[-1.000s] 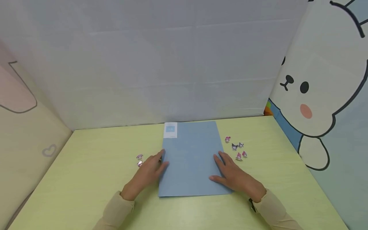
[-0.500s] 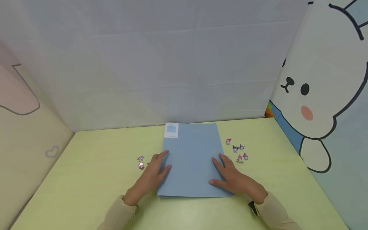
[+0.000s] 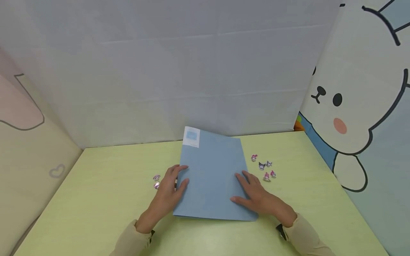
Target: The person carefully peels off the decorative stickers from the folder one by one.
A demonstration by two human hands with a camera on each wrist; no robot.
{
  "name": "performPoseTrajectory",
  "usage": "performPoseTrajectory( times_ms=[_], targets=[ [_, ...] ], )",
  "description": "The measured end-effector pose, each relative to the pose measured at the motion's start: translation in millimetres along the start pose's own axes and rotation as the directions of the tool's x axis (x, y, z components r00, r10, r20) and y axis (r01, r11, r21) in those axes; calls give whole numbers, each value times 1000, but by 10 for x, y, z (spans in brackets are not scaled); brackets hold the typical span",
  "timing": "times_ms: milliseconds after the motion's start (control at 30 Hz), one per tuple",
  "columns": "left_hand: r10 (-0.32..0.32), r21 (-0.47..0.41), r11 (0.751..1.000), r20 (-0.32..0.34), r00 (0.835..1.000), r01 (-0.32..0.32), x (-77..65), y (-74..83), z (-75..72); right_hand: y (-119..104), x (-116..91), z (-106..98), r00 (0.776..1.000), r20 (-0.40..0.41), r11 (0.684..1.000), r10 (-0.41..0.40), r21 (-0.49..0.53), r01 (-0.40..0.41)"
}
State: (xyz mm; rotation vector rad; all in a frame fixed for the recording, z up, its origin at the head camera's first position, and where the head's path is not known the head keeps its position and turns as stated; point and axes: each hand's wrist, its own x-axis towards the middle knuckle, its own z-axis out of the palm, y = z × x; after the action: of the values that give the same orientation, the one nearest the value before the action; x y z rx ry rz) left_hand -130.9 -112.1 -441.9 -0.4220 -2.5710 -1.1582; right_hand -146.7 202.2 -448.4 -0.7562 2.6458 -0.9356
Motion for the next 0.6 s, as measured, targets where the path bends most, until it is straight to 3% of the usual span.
performPoseTrajectory(
  times_ms=[300, 600],
  targets=[
    [79, -16, 997, -28, 996, -79, 9, 94, -95, -11, 24, -23, 996, -49, 996, 79, 49, -76],
    [115, -77, 990, -50, 992, -118, 10, 205, -217, 34, 62, -39, 995, -100, 998, 9, 61, -3]
  ],
)
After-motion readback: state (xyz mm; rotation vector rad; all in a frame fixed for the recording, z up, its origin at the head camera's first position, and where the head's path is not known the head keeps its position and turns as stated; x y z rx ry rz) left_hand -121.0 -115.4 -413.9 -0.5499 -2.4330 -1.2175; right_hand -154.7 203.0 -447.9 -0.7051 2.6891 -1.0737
